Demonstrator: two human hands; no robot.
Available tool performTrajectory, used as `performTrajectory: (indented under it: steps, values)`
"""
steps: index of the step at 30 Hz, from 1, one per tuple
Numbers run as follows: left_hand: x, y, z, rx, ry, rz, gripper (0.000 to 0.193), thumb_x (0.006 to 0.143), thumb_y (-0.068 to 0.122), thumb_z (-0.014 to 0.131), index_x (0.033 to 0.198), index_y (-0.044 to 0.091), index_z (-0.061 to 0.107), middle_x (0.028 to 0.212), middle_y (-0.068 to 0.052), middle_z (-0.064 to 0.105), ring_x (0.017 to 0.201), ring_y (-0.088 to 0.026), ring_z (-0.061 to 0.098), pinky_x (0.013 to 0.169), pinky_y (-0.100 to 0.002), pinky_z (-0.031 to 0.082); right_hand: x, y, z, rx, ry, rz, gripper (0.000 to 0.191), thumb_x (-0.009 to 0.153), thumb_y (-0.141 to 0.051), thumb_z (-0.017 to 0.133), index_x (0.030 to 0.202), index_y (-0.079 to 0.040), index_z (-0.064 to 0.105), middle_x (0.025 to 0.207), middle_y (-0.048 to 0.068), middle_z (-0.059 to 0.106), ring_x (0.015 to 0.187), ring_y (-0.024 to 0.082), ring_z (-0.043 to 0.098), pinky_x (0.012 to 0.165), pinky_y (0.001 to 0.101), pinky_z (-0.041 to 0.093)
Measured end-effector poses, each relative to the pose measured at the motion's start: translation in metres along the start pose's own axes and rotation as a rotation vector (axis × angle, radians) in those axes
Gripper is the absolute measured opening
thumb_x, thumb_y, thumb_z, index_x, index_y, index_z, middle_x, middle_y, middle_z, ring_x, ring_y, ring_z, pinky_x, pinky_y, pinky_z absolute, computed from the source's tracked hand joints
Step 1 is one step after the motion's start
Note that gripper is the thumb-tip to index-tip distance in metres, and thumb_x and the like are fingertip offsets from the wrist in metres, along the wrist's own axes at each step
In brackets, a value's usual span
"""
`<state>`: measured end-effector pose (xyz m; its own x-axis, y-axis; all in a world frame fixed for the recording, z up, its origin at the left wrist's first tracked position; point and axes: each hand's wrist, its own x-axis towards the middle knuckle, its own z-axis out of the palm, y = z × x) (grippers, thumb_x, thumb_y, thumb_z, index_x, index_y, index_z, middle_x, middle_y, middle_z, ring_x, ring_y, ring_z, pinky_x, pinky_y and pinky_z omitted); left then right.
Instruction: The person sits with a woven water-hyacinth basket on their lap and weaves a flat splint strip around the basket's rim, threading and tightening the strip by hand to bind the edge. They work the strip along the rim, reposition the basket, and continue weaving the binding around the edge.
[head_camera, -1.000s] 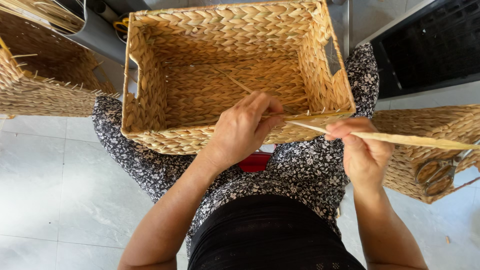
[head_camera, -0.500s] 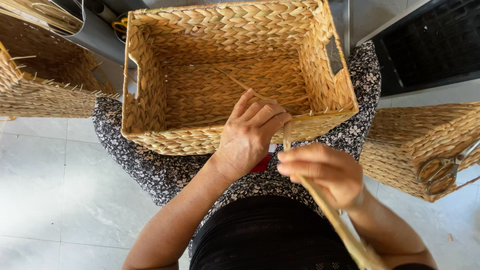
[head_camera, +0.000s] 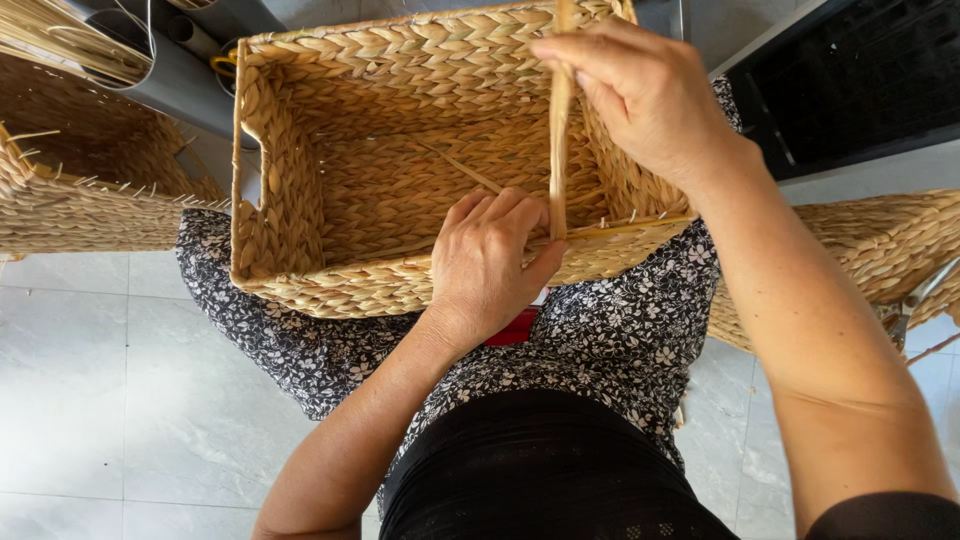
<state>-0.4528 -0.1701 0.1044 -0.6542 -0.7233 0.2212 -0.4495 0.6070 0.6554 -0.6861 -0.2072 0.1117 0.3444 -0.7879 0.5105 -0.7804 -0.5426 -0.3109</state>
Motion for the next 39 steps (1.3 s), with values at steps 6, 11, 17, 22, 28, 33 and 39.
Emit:
performTrajectory:
  steps: [6, 11, 17, 22, 28, 33, 39]
  values:
    - [-0.001, 0.002, 0.006, 0.029, -0.029, -0.059, 0.021, 0.083, 0.027, 0.080, 0.085, 0.012, 0.065, 0.086, 0.000, 0.065, 0.090, -0.022, 0.069, 0.106, -0.049, 0.044, -0.023, -0.021, -0.022, -0.014, 0.072, 0.178, 0.005, 0.105, -0.002, 0.079, 0.107, -0.007, 0.079, 0.096, 0.006, 0.070, 0.084, 0.015, 0.070, 0.068, 0.0239, 0.058]
    - [-0.005, 0.006, 0.014, 0.201, 0.032, 0.011, 0.020, 0.080, 0.028, 0.079, 0.086, 0.013, 0.066, 0.087, 0.000, 0.066, 0.089, -0.020, 0.069, 0.104, -0.056, 0.041, -0.029, -0.037, -0.014, 0.614, -0.020, 0.645, 0.014, 0.107, -0.004, 0.064, 0.114, -0.005, 0.076, 0.098, 0.002, 0.076, 0.071, 0.005, 0.067, 0.061, 0.0184, 0.058]
    - [-0.007, 0.005, 0.017, 0.132, 0.044, 0.022, 0.022, 0.086, 0.024, 0.078, 0.089, 0.012, 0.060, 0.084, 0.000, 0.066, 0.085, -0.020, 0.070, 0.105, -0.049, 0.046, -0.029, -0.039, -0.005, 0.570, 0.015, 0.656, 0.015, 0.106, -0.002, 0.064, 0.114, -0.004, 0.077, 0.092, 0.005, 0.075, 0.068, 0.005, 0.066, 0.058, 0.0190, 0.056]
    - [-0.008, 0.005, 0.015, 0.026, 0.071, 0.024, 0.028, 0.087, 0.020, 0.078, 0.095, 0.010, 0.053, 0.077, 0.002, 0.068, 0.075, -0.022, 0.070, 0.104, -0.047, 0.049, -0.030, -0.042, 0.002, 0.608, -0.023, 0.684, 0.018, 0.106, -0.002, 0.061, 0.111, -0.005, 0.077, 0.086, 0.003, 0.075, 0.067, 0.004, 0.067, 0.057, 0.0187, 0.058]
    - [-0.009, 0.002, 0.013, -0.012, 0.063, 0.028, 0.030, 0.086, 0.018, 0.079, 0.097, 0.011, 0.052, 0.076, 0.001, 0.069, 0.078, -0.022, 0.072, 0.101, -0.045, 0.051, -0.031, -0.038, 0.006, 0.635, -0.047, 0.785, 0.016, 0.106, -0.006, 0.062, 0.110, -0.007, 0.078, 0.082, 0.001, 0.075, 0.064, 0.003, 0.065, 0.052, 0.0177, 0.054]
    - [-0.008, -0.001, 0.009, -0.051, 0.036, 0.017, 0.029, 0.085, 0.015, 0.076, 0.098, 0.010, 0.051, 0.081, 0.000, 0.071, 0.088, -0.024, 0.074, 0.085, -0.039, 0.057, -0.035, -0.038, 0.008, 0.655, -0.130, 0.843, 0.017, 0.105, -0.008, 0.062, 0.108, -0.007, 0.078, 0.082, 0.002, 0.075, 0.065, 0.003, 0.066, 0.053, 0.0178, 0.054]
    - [-0.007, -0.004, -0.002, -0.190, -0.126, -0.072, 0.025, 0.090, 0.020, 0.075, 0.107, 0.009, 0.060, 0.093, -0.005, 0.077, 0.087, -0.024, 0.075, 0.071, -0.039, 0.058, -0.040, -0.044, 0.007, 0.612, -0.270, 0.887, 0.016, 0.099, -0.011, 0.065, 0.109, -0.008, 0.077, 0.089, 0.001, 0.078, 0.073, 0.009, 0.074, 0.062, 0.0221, 0.062]
